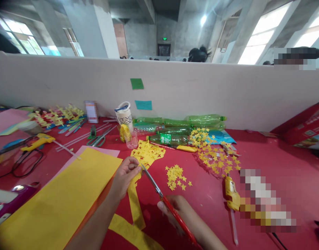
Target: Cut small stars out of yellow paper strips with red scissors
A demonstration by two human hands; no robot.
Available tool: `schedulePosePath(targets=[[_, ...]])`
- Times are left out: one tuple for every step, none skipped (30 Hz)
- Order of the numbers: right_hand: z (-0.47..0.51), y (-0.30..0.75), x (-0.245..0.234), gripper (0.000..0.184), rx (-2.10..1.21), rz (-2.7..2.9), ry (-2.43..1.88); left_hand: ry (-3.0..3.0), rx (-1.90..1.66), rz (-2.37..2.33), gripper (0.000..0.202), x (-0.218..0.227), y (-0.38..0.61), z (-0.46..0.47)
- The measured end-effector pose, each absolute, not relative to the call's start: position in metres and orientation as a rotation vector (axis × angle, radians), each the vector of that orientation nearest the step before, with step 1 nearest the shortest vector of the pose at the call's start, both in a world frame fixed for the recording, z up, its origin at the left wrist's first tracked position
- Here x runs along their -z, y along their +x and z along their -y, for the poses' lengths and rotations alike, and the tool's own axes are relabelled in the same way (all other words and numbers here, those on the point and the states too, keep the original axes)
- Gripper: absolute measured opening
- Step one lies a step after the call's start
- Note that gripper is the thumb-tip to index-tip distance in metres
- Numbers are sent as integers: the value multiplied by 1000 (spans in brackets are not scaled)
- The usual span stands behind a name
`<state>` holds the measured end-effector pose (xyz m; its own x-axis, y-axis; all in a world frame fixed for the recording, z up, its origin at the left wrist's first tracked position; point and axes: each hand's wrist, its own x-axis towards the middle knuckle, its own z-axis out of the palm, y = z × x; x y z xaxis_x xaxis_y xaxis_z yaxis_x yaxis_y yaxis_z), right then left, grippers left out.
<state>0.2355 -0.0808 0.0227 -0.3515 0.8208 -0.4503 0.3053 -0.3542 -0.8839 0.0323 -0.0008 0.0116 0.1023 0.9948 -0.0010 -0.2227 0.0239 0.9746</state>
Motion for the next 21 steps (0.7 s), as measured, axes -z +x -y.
schedulePosePath(targets=[[81,236,-23,51,-1755,1482,-1472,1081,-1209,-961,16,-12,31,1],[81,236,-23,52,-1756,1479,-1468,1080,-1193,-946,17,-12,30,0],[80,237,-22,53,-1762,1472,-1462,1080,-1178,-934,18,-12,29,0],[80,237,-22,54,-1770,1460,-1455,1084,-1165,-927,19,-13,28,0],[80,238,-22,54,-1782,1448,-1447,1091,-1154,-922,20,-13,27,0],[81,238,-21,55,-1791,1436,-1444,1097,-1144,-916,21,-14,26,-1],[81,238,-20,55,-1797,1426,-1446,1098,-1133,-908,21,-15,25,-1],[81,238,-20,56,-1801,1420,-1451,1093,-1126,-897,22,-16,24,-1],[81,238,-19,55,-1804,1414,-1459,1086,-1121,-884,23,-16,23,-1],[81,238,-19,55,-1805,1412,-1462,1077,-1122,-872,24,-17,23,-1],[81,238,-19,55,-1802,1411,-1460,1072,-1127,-868,25,-17,23,-1],[81,238,-19,55,-1805,1412,-1455,1073,-1136,-873,26,-18,22,-1],[81,238,-20,55,-1809,1414,-1449,1079,-1144,-886,26,-18,22,-2],[81,238,-20,55,-1815,1416,-1444,1088,-1150,-901,26,-17,22,-2],[81,238,-21,55,-1821,1416,-1442,1098,-1151,-916,26,-17,22,-2],[81,238,-21,55,-1825,1414,-1444,1107,-1150,-927,25,-17,21,-2],[81,238,-22,54,-1827,1411,-1445,1115,-1147,-932,25,-16,21,-2],[81,238,-22,54,-1828,1408,-1445,1122,-1144,-934,24,-15,21,-2],[81,238,-22,54,-1824,1406,-1443,1126,-1143,-935,24,-15,20,-2],[81,238,-21,54,-1824,1406,-1441,1127,-1143,-936,24,-14,20,-3],[81,238,-20,54,-1819,1406,-1441,1125,-1145,-938,24,-14,20,-3]])
